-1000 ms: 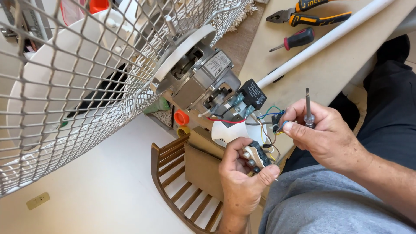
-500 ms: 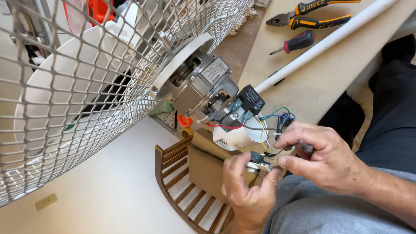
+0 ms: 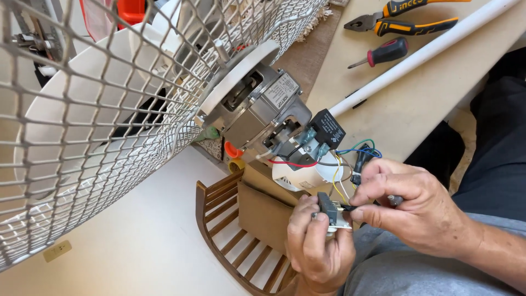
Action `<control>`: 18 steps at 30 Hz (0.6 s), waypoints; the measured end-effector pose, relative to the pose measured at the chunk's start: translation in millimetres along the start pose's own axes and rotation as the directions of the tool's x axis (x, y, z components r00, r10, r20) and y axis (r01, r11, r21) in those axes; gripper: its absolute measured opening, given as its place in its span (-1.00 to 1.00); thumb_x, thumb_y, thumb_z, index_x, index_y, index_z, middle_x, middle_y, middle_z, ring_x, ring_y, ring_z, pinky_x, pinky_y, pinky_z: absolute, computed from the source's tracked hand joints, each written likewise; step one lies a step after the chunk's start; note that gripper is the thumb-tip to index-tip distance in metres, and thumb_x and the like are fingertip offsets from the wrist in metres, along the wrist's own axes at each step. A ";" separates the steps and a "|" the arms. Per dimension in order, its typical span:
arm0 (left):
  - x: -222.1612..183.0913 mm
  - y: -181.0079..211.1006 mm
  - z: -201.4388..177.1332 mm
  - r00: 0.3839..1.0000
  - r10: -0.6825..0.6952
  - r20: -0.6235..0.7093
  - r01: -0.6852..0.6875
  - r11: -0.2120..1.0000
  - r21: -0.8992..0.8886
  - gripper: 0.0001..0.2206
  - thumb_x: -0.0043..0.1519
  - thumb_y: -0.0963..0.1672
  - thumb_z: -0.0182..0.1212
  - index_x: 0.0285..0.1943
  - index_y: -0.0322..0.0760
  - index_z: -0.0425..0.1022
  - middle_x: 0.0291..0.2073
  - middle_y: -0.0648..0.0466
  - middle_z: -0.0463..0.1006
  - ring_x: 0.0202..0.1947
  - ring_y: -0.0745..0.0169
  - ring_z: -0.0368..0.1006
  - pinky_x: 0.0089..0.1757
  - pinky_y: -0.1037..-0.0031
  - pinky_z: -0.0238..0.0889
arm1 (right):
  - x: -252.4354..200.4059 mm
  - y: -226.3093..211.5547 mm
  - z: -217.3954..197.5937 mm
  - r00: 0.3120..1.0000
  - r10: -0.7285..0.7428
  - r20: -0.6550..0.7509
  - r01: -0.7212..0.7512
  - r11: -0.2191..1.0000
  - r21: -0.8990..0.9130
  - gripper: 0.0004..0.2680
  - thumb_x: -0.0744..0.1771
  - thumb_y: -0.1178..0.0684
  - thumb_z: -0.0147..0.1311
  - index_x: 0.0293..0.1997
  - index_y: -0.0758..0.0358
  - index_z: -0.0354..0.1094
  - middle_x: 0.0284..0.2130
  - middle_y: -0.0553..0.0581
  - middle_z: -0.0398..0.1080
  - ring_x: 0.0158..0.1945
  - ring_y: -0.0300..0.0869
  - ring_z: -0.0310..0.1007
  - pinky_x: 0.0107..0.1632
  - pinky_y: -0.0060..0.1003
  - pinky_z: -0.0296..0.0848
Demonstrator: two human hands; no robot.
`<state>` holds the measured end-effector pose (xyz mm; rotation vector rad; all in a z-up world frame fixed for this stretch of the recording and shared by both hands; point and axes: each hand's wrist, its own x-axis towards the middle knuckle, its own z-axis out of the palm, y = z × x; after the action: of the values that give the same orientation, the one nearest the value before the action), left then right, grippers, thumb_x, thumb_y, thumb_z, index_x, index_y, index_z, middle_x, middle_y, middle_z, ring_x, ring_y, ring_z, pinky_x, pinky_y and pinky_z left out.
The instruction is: Inspecting and manipulating the internal switch wiring of a pedestal fan using a screwdriver.
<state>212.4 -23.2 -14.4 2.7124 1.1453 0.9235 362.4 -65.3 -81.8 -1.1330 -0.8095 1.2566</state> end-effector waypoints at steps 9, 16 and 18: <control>-3.1 -2.5 0.9 0.999 0.004 -0.039 -0.006 0.999 -0.032 -0.63 0.21 -0.19 0.38 0.04 -0.25 0.21 -0.18 -0.18 0.47 -0.19 -0.18 0.66 -0.04 -0.04 0.66 | -2.7 1.8 1.9 0.999 -0.029 0.032 0.028 0.999 0.035 -0.93 0.20 0.04 0.39 -0.37 0.03 0.58 -0.43 -0.02 0.38 -0.46 -0.34 0.35 -0.41 -0.45 0.34; -2.2 6.6 0.8 0.997 -0.080 -0.006 0.080 0.995 -0.067 -0.63 0.22 -0.18 0.36 0.03 -0.27 0.19 -0.15 -0.22 0.53 -0.15 -0.28 0.69 -0.07 0.07 0.70 | -2.6 -0.2 -2.0 0.998 -0.031 0.059 0.028 0.999 0.045 -0.97 0.23 0.04 0.33 -0.39 0.03 0.57 -0.43 -0.03 0.34 -0.44 -0.32 0.33 -0.38 -0.43 0.34; -6.8 10.3 -1.8 0.969 -0.230 0.090 0.246 0.872 -0.423 -0.43 0.14 -0.17 0.34 0.27 -0.39 0.11 0.06 -0.28 0.45 0.08 -0.15 0.50 0.23 -0.14 0.41 | -2.4 1.1 -4.2 0.997 -0.049 0.059 0.047 0.998 0.040 -0.95 0.25 0.03 0.30 -0.41 0.04 0.54 -0.44 -0.05 0.33 -0.47 -0.33 0.29 -0.39 -0.43 0.33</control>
<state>214.2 -35.5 -13.6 2.1718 1.0815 0.9507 365.6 -68.5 -83.7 -1.0437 -0.8492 1.2663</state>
